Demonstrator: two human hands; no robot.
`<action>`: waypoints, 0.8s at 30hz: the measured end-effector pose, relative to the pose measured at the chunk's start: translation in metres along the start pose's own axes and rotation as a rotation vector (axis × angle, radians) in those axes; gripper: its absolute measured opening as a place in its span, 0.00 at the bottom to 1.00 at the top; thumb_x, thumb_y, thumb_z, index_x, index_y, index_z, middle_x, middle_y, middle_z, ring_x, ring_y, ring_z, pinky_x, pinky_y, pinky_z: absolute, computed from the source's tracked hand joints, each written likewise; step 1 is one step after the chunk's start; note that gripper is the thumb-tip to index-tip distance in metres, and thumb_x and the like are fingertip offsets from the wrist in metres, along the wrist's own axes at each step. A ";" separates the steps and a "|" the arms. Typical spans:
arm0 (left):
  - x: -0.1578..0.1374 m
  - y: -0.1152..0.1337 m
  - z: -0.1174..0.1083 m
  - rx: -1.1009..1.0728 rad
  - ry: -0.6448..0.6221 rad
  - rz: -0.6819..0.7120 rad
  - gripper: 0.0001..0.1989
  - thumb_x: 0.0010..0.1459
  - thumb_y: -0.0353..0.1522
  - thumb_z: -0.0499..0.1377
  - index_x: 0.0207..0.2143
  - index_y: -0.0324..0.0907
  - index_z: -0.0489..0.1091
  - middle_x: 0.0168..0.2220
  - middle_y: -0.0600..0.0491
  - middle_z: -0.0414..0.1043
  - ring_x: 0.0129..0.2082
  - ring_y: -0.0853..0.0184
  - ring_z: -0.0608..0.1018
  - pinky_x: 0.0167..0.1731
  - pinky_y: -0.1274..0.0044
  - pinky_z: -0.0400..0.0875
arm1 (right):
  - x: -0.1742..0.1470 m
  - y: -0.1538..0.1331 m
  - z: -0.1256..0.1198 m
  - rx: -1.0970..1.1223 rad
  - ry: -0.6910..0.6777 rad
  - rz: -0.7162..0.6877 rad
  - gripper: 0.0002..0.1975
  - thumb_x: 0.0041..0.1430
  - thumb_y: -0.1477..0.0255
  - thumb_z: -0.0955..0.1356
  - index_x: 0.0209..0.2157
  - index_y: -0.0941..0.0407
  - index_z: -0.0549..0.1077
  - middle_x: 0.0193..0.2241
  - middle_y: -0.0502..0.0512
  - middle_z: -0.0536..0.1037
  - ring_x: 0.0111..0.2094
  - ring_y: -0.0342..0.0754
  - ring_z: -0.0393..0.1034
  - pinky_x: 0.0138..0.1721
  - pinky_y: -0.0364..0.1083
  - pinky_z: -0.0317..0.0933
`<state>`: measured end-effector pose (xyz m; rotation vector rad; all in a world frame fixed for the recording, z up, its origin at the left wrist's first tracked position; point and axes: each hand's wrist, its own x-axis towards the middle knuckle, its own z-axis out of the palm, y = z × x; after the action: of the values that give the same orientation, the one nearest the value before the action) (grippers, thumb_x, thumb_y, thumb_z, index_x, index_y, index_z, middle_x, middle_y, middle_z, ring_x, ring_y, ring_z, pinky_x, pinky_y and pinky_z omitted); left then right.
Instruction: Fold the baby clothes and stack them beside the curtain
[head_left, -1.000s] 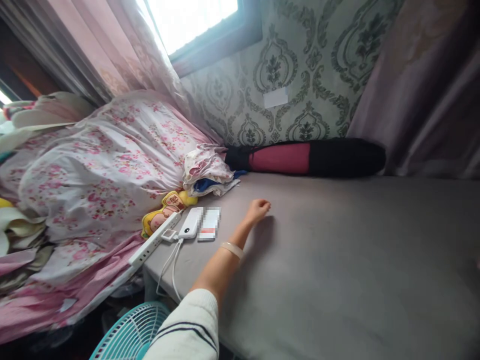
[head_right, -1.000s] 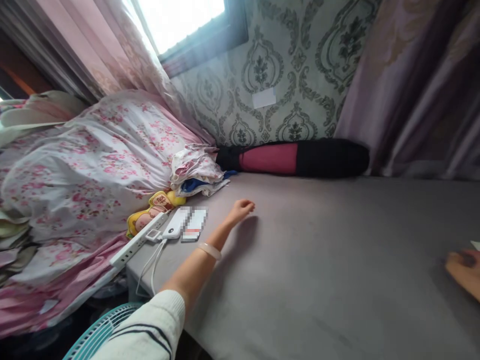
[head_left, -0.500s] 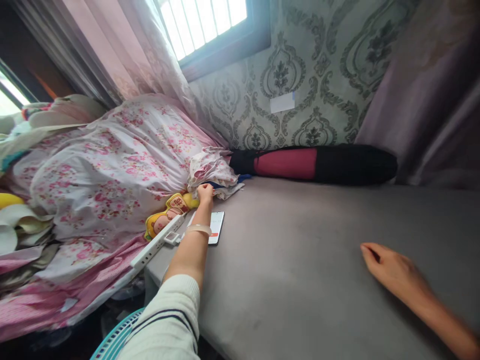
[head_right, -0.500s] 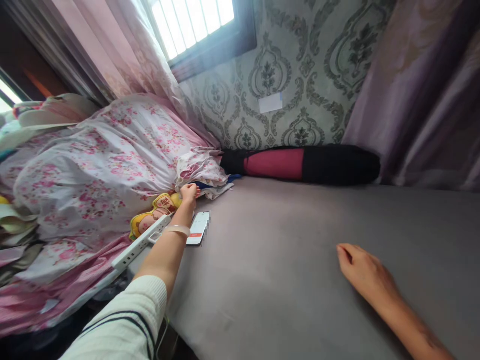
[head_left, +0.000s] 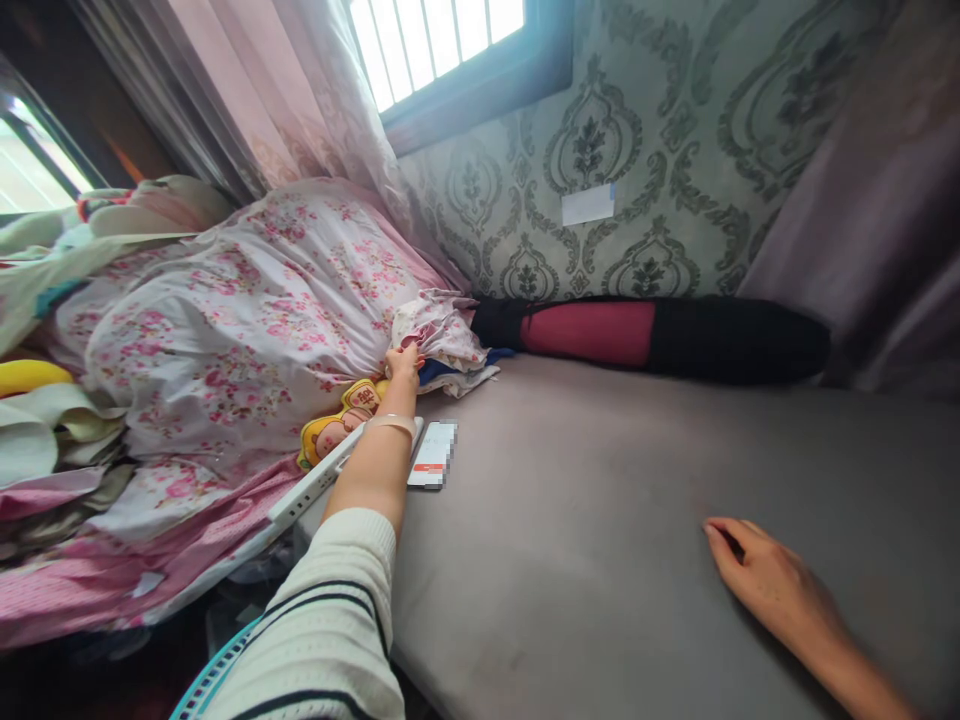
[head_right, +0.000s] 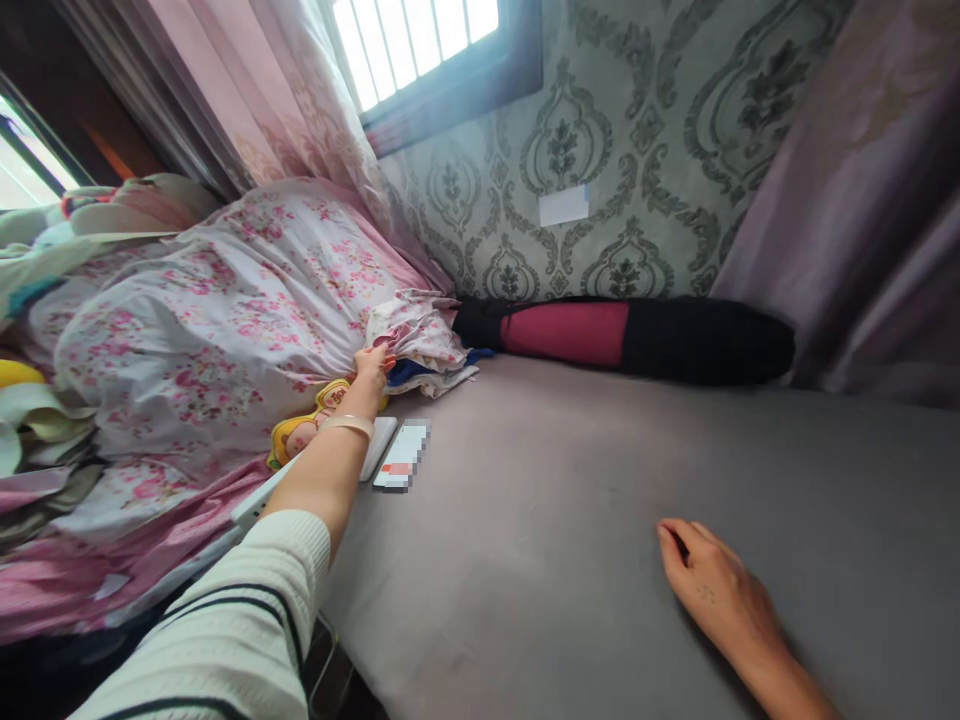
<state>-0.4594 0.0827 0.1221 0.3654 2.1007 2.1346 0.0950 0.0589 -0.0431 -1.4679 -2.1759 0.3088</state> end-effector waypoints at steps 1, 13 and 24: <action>0.001 0.002 0.003 -0.024 0.004 -0.011 0.06 0.51 0.24 0.59 0.33 0.37 0.65 0.19 0.56 0.66 0.21 0.70 0.75 0.21 0.80 0.71 | 0.000 -0.001 0.001 -0.002 0.011 -0.004 0.20 0.59 0.58 0.58 0.35 0.53 0.76 0.35 0.57 0.79 0.34 0.54 0.74 0.36 0.50 0.65; -0.005 0.012 0.041 -0.145 -0.063 0.042 0.10 0.36 0.22 0.64 0.25 0.37 0.70 0.18 0.58 0.64 0.23 0.68 0.73 0.24 0.79 0.68 | -0.003 -0.011 0.002 -0.030 0.003 0.047 0.18 0.62 0.60 0.56 0.36 0.52 0.72 0.37 0.55 0.78 0.37 0.54 0.73 0.35 0.49 0.63; -0.066 0.024 0.074 -0.469 -0.466 0.069 0.08 0.51 0.26 0.57 0.35 0.41 0.70 0.30 0.55 0.74 0.31 0.70 0.77 0.35 0.78 0.72 | -0.005 -0.015 0.000 -0.045 0.032 0.031 0.18 0.63 0.63 0.56 0.36 0.53 0.74 0.37 0.56 0.78 0.38 0.53 0.73 0.36 0.49 0.62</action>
<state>-0.3745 0.1369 0.1405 0.7870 1.3148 2.2159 0.0845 0.0489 -0.0377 -1.5216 -2.1498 0.2467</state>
